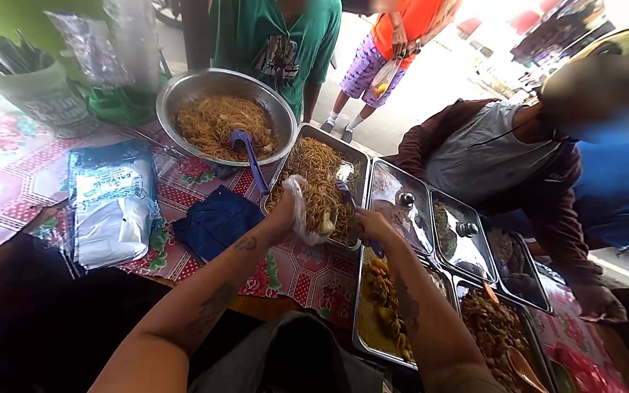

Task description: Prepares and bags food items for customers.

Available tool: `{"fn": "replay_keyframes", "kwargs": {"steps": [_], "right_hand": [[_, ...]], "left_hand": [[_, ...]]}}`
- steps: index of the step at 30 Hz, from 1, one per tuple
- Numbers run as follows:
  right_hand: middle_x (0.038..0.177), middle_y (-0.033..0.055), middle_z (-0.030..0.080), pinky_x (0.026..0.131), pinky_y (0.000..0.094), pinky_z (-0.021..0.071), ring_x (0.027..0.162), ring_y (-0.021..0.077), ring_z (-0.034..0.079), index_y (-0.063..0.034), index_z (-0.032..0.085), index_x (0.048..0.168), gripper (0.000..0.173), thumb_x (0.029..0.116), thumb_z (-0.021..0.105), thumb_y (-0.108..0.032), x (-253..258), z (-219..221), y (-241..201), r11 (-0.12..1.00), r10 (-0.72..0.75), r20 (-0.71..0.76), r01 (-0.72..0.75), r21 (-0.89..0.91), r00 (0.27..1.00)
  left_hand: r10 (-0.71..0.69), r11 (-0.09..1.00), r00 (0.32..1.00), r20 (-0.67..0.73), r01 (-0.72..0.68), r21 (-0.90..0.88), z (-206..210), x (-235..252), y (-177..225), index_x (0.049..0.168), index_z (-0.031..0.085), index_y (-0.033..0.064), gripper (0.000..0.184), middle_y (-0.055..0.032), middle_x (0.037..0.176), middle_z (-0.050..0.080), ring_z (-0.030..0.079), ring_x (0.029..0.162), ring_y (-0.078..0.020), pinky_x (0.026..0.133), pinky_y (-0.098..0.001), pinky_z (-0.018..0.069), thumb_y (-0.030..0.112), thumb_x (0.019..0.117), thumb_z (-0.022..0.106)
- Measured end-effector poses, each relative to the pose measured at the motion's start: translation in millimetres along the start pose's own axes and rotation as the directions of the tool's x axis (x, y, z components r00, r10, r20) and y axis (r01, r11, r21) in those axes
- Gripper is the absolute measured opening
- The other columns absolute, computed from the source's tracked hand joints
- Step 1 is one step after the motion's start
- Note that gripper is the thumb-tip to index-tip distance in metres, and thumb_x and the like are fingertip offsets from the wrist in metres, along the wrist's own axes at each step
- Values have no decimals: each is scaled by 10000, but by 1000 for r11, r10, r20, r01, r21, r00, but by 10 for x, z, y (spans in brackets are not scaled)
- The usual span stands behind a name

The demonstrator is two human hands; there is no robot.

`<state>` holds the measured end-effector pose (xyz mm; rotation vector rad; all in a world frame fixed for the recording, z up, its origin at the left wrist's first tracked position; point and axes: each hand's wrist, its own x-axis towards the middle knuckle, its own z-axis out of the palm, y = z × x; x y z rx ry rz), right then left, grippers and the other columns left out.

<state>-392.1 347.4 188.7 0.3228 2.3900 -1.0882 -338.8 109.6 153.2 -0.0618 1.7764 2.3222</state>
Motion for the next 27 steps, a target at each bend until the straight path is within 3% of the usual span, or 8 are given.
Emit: {"fn": "replay_keyframes", "kwargs": {"steps": [3,5,6,8,12,18,21,27], "right_hand": [[652,-58,421,391,170,351,435,18,369,-132,463,1361,296,1137,318,-260,291,-71,181,854,-50,223,-74,514,973],[604,-68,445,361,124,364,394,-18,397,-132,493,1153,230,1136,308,-267,311,-104,186,675,-98,302,-160,720,948],[605,-65,460,362,113,368,391,-24,404,-118,501,1139,259,1137,288,-266,257,-114,170,602,-125,326,-189,776,937],[590,-71,463,362,94,364,385,-40,404,-100,505,1117,314,1140,238,-264,92,-119,111,506,-169,340,-214,835,925],[596,-66,507,384,89,402,395,-31,456,-106,530,1025,385,1134,206,-283,-4,-196,153,352,-281,400,-295,888,872],[638,-39,545,405,104,443,408,-3,500,-102,527,1062,332,1124,253,-280,4,-340,199,205,-394,347,-286,936,851],[640,-31,543,401,116,455,406,5,501,-93,535,1102,342,1118,260,-296,-111,-454,99,197,-434,306,-242,950,847],[627,-48,498,376,107,426,389,-21,452,-109,465,1234,316,1133,208,-264,-564,-559,-225,439,-415,252,-50,897,875]], "left_hand": [[-169,982,984,63,174,-80,36,-219,-14,1411,448,126,532,-92,1157,609,620,1013,-179,855,-390,538,413,1126,102],[-175,984,984,23,176,-40,55,-227,-20,1419,443,94,475,-118,1155,599,616,995,-192,828,-383,539,346,1137,155],[-167,986,986,9,167,-23,58,-212,-22,1441,423,83,494,-137,1188,592,614,1018,-206,842,-392,536,348,1137,138],[-132,991,991,-10,132,-25,61,-151,-31,1483,392,98,543,-154,1261,584,612,1086,-225,895,-415,532,387,1129,98],[-83,995,994,-66,79,-56,71,20,-35,1462,413,152,589,-135,1210,597,617,1025,-225,830,-423,533,480,1109,73],[-43,995,990,-134,31,-92,109,350,-23,1488,394,180,670,-158,1238,594,618,1026,-269,797,-454,538,579,1075,49],[1,995,986,-165,-17,-97,136,624,-146,1513,377,206,710,-191,1282,594,620,1062,-318,812,-524,542,644,1051,61],[-20,989,987,-158,-4,-148,258,906,3,1533,326,206,682,-222,1248,573,613,983,-354,723,-524,538,627,1061,70]]}}
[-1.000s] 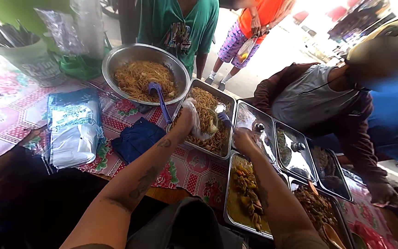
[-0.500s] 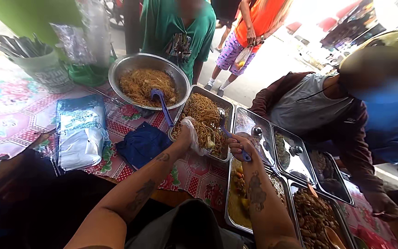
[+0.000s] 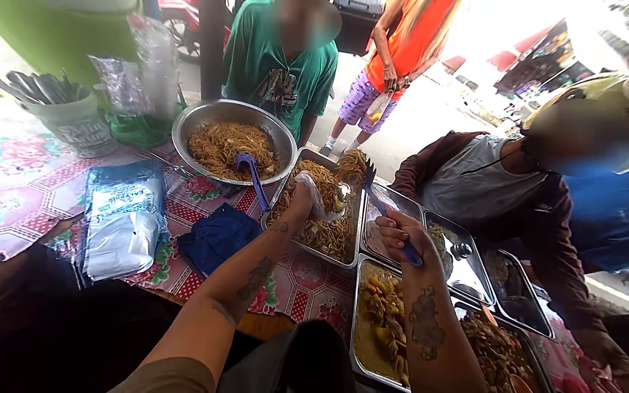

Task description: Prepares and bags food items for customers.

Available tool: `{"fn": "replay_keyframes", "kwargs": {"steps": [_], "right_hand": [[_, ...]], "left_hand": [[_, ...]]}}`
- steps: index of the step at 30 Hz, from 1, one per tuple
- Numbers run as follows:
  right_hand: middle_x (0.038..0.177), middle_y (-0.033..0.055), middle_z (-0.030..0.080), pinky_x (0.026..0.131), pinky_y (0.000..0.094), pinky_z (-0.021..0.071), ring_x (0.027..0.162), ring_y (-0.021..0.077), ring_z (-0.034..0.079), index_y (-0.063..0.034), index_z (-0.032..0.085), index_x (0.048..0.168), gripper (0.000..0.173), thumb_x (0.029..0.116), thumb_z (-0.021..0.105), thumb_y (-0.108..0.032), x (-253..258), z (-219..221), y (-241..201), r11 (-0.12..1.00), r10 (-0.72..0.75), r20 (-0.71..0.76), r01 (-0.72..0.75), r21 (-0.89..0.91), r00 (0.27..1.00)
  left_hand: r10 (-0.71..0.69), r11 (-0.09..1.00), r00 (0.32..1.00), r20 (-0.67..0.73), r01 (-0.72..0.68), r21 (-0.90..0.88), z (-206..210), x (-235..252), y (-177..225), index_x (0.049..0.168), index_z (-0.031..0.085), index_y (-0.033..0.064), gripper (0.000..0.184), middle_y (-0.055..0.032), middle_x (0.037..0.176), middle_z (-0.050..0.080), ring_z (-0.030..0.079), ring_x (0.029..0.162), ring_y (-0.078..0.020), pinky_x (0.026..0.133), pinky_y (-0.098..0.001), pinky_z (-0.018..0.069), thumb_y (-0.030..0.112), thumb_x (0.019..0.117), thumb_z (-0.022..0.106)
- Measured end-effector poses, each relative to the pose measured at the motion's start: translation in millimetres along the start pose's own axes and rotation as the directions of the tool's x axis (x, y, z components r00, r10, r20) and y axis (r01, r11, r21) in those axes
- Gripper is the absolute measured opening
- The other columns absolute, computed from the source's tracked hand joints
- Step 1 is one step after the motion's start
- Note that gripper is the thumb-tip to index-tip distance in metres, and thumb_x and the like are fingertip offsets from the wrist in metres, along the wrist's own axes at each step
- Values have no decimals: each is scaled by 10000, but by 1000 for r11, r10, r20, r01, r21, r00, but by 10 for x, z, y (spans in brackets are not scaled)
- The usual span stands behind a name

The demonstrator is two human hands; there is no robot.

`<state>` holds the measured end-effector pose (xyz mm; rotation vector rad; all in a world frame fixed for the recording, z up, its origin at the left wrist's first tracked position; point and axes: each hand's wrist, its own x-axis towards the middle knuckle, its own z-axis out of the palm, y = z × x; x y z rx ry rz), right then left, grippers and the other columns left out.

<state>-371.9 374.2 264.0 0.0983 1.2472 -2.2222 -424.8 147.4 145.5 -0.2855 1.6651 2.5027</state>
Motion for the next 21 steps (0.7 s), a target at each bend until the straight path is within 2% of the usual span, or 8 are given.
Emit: {"fn": "replay_keyframes", "kwargs": {"steps": [4,7,10,14,15,17,19,21], "right_hand": [[625,-46,443,358,158,362,402,14,382,-99,380,1524,414,1139,259,-195,-85,300,91,856,-101,-198,-17,-516,975],[646,-22,452,404,216,377,439,60,399,-69,344,1588,467,1130,365,-156,-87,545,216,474,-240,-270,-130,-871,933],[723,31,543,534,280,436,542,98,460,-72,374,1584,484,1113,414,-177,-85,523,215,136,-359,-174,-133,-982,917],[739,65,547,536,324,466,535,135,478,-89,367,1591,486,1118,405,-193,5,347,163,121,-487,-242,-210,-970,839],[814,106,592,585,350,492,587,166,524,-87,362,1591,483,1122,395,-198,89,276,173,115,-476,-294,-272,-955,829],[1132,222,665,851,466,531,913,295,655,-53,365,1582,483,1118,384,-186,320,98,283,85,-423,-384,-386,-919,821],[1400,269,582,1087,534,439,1271,385,592,-39,372,1578,490,1112,395,-188,514,-5,486,52,-377,-439,-455,-889,816],[1479,272,518,1145,541,387,1376,410,505,-71,408,1571,484,1113,402,-226,619,7,673,-2,-372,-462,-499,-867,805]], "left_hand": [[-10,1000,1000,2,10,-16,134,118,106,1520,346,191,664,-210,1252,579,614,987,-331,727,-505,537,597,1074,68],[-22,1000,1000,16,22,2,177,185,143,1475,388,178,681,-204,1159,587,606,877,-314,655,-468,521,612,1067,59],[-59,998,997,47,60,-13,162,237,101,1451,420,155,702,-201,1143,585,596,895,-306,689,-471,516,618,1065,59],[-68,994,994,85,75,-82,142,308,36,1445,434,183,728,-185,1157,601,610,906,-298,693,-463,525,653,1047,47],[-68,994,994,89,75,-83,139,310,44,1460,411,185,713,-191,1156,601,614,889,-300,677,-457,527,643,1052,48],[-93,992,991,95,101,-81,144,272,86,1496,367,175,697,-208,1166,595,618,871,-302,674,-448,532,621,1063,53],[-171,977,983,74,179,-117,202,143,214,1447,416,105,762,-219,1149,594,613,868,-307,702,-451,532,625,1057,19],[-211,960,974,79,222,-170,252,-17,350,1472,383,80,781,-204,1191,560,588,904,-286,764,-426,518,599,1057,-27]]}}
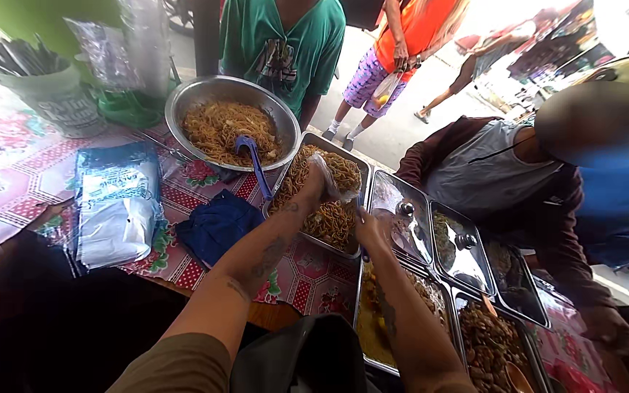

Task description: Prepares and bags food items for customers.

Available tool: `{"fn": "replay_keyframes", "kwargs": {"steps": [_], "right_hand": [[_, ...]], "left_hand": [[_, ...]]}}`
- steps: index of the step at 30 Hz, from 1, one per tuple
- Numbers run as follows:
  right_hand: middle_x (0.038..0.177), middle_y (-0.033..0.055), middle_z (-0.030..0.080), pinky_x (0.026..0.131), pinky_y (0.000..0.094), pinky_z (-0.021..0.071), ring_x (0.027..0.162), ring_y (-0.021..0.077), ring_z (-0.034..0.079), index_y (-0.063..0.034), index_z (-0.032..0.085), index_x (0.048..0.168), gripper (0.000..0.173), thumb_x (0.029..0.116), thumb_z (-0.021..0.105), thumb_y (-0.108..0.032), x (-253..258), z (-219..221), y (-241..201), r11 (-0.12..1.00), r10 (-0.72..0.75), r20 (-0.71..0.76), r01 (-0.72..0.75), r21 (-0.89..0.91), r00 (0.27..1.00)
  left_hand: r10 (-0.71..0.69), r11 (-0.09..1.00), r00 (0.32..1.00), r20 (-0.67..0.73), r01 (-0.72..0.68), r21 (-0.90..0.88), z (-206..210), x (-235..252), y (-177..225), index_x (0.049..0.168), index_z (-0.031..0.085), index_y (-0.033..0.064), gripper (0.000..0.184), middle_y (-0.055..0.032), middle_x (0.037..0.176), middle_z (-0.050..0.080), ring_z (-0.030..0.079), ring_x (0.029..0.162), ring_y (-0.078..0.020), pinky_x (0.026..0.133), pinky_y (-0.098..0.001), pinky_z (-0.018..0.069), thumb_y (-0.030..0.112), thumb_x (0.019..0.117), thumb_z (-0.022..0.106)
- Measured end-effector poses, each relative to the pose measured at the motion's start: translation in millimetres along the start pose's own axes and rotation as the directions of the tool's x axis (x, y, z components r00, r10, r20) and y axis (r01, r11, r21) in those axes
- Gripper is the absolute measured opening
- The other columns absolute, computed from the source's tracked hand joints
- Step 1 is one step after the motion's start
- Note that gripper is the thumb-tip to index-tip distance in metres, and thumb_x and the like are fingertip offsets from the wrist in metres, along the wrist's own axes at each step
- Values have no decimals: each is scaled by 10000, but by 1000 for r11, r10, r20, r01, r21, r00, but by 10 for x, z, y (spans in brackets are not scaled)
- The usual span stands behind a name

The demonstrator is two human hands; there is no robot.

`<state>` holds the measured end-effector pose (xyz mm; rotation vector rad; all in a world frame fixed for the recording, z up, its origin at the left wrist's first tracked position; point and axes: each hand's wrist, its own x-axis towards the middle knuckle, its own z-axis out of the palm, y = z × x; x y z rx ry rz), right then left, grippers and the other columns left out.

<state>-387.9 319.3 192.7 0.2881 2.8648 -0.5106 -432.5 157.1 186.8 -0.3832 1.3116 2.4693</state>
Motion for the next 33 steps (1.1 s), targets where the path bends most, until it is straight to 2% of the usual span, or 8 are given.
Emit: {"fn": "replay_keyframes", "kwargs": {"steps": [3,4,6,9,15,21,27,33], "right_hand": [[1349,246,594,1109,464,415,1288,345,546,-22,651,1346,364,1097,445,-189,-84,139,-132,966,-2,-147,40,256,989],[1174,182,657,960,377,486,1088,241,616,8,684,1239,326,1101,452,-175,-115,176,-193,872,45,-164,41,488,985],[806,30,558,582,260,451,638,106,518,-38,610,1090,300,1114,365,-209,-168,182,-333,441,109,60,-103,892,992],[727,7,535,496,255,465,537,111,516,-116,512,1012,343,1096,245,-316,-213,98,-432,6,-6,336,-336,942,942],[651,-10,467,462,213,453,484,87,479,-145,437,895,229,1069,342,-259,-251,18,-474,-239,36,333,-315,918,942],[593,-28,449,416,188,408,430,61,438,-157,441,839,232,1043,386,-255,-90,-152,-328,-235,50,301,-282,930,952],[596,-30,492,428,185,424,439,53,463,-155,490,809,248,1039,440,-232,-25,-447,-322,-84,18,120,-118,989,993],[928,40,598,573,278,509,673,127,578,-114,543,1094,119,1031,528,-213,-175,-544,-328,90,18,-91,89,992,996]], "left_hand": [[99,994,995,26,-98,-47,-18,185,-185,1447,391,100,763,-199,1162,585,619,902,-290,720,-442,543,630,1051,11],[131,990,991,24,-130,-46,-8,176,-206,1473,362,118,722,-204,1179,579,619,911,-299,715,-456,542,617,1061,41],[200,980,980,8,-200,-19,50,-62,-129,1571,215,160,605,-219,1293,530,608,991,-298,774,-464,551,525,1099,118],[343,939,939,8,-343,23,99,-333,-86,1617,49,102,576,-267,1451,432,563,1171,-293,965,-456,506,369,1129,200],[518,854,854,52,-520,11,-24,162,-494,1609,-38,162,678,-214,1269,545,655,956,-229,777,-436,587,343,1092,362],[611,773,772,174,-629,75,-186,128,-380,1574,174,88,766,-206,1315,567,665,1054,-235,895,-438,575,26,938,596],[688,632,683,244,-730,259,-329,170,-384,1528,264,7,856,-222,1298,607,674,1114,-230,966,-423,568,94,838,765],[701,605,676,224,-732,314,-361,131,-458,1558,204,22,998,-235,1357,577,648,1183,-257,1015,-445,542,91,789,836]]}}
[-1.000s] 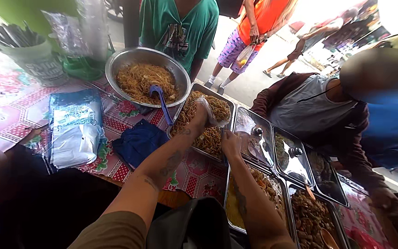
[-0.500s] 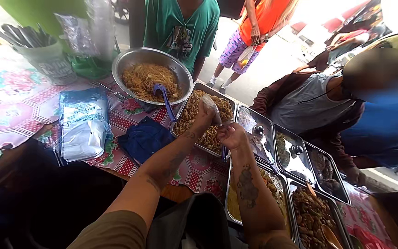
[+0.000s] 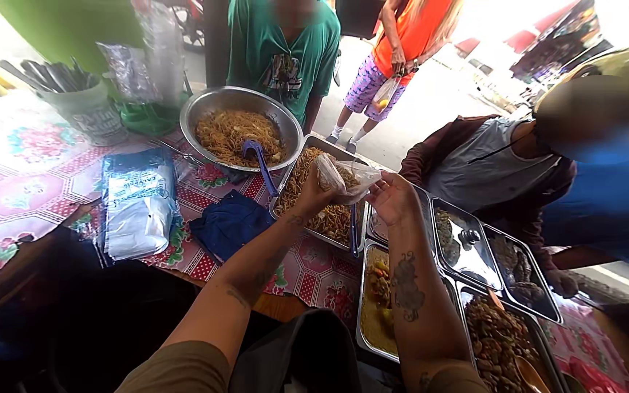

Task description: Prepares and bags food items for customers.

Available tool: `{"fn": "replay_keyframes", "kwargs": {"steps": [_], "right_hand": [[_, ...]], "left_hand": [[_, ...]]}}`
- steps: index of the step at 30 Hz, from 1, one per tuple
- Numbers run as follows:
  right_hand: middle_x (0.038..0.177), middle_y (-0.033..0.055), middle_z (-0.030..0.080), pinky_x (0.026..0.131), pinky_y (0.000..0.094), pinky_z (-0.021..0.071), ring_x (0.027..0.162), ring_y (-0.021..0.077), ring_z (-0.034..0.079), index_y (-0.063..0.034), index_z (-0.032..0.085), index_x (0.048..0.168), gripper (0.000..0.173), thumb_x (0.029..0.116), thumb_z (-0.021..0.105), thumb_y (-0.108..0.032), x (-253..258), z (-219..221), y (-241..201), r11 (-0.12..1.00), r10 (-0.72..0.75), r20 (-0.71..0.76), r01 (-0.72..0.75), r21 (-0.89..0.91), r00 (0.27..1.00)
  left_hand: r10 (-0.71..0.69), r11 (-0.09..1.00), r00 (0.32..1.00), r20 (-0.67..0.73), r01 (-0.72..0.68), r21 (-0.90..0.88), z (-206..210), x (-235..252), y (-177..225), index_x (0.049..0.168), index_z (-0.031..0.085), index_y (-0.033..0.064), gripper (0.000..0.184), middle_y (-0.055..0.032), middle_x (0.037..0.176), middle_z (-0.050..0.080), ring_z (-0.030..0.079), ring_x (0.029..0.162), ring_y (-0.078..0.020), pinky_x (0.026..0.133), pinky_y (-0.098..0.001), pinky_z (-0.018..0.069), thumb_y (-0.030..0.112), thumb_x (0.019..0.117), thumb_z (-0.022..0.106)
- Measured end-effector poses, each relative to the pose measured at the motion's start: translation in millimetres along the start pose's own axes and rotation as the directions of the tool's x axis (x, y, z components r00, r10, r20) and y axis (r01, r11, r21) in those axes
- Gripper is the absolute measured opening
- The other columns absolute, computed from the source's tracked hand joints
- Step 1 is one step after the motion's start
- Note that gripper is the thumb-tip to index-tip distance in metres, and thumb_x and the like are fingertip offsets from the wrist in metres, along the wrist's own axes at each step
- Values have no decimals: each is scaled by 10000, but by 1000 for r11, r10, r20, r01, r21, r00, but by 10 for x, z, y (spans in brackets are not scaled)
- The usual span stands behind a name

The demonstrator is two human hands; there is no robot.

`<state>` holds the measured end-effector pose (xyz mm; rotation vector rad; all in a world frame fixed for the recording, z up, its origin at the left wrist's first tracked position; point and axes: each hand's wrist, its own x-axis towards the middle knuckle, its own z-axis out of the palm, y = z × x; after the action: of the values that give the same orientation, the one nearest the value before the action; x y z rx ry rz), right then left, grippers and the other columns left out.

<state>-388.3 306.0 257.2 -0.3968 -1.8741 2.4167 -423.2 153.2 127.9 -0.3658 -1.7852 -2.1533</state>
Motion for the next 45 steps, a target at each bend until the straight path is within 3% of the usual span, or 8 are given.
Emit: {"fn": "replay_keyframes", "kwargs": {"steps": [4,9,21,30,35,38,41,45], "right_hand": [[984,81,594,559,267,474,673,129,553,-85,505,1370,457,1070,511,-430,-87,-92,148,950,114,79,-86,-300,990],[792,68,625,503,242,518,555,102,575,6,607,1031,54,1025,594,-46,-350,-95,196,923,-35,68,58,-380,997],[892,25,633,543,199,510,625,54,587,-31,569,1124,316,883,605,170,-419,-275,324,903,-287,214,339,-266,934],[852,6,694,523,162,506,639,33,625,-31,615,1043,253,859,604,143,-909,-337,449,941,-198,338,275,-196,920],[921,-25,642,720,208,568,770,22,631,2,484,1353,713,749,834,-140,-943,-501,397,720,-40,624,456,-524,780],[916,155,692,753,359,541,825,176,644,83,723,1011,266,849,761,-125,-1036,-505,513,403,-189,676,684,-608,712],[979,17,639,792,184,557,896,24,623,-9,728,885,45,868,690,-25,-1088,-538,533,603,-427,585,699,-384,689],[1092,-103,695,815,243,604,972,18,679,-185,541,1240,572,746,823,-128,-1207,-447,342,854,-305,625,497,-155,719]], "left_hand": [[-46,999,998,35,45,25,-12,-148,129,1594,134,44,1059,-233,1380,564,645,1192,-263,1015,-457,546,70,792,826],[-66,939,979,192,-4,343,-221,-436,335,1592,170,4,1038,-255,1269,639,663,1160,-331,1011,-521,525,181,818,838],[-172,629,917,359,-179,757,-538,-779,818,1532,413,35,792,-280,1241,624,692,948,-426,832,-585,552,266,881,801],[274,840,924,266,-365,401,-824,-1210,546,1336,539,-69,754,-249,1433,538,480,1396,-352,1162,-502,390,153,703,883],[163,986,986,32,-163,-26,-683,-1187,834,1155,545,-20,410,-55,1024,697,691,953,-98,881,-310,590,-2,824,786],[273,961,955,113,-265,-76,-672,-1092,946,957,607,30,206,-26,909,720,697,841,-81,790,-279,591,-27,841,767],[444,895,857,259,-440,-77,-584,-1033,1214,912,629,8,157,-63,856,695,683,809,-97,768,-269,586,10,854,775],[444,789,765,466,-580,202,-244,-969,1812,894,708,32,140,-52,833,713,677,831,-137,800,-332,568,90,815,809]]}}
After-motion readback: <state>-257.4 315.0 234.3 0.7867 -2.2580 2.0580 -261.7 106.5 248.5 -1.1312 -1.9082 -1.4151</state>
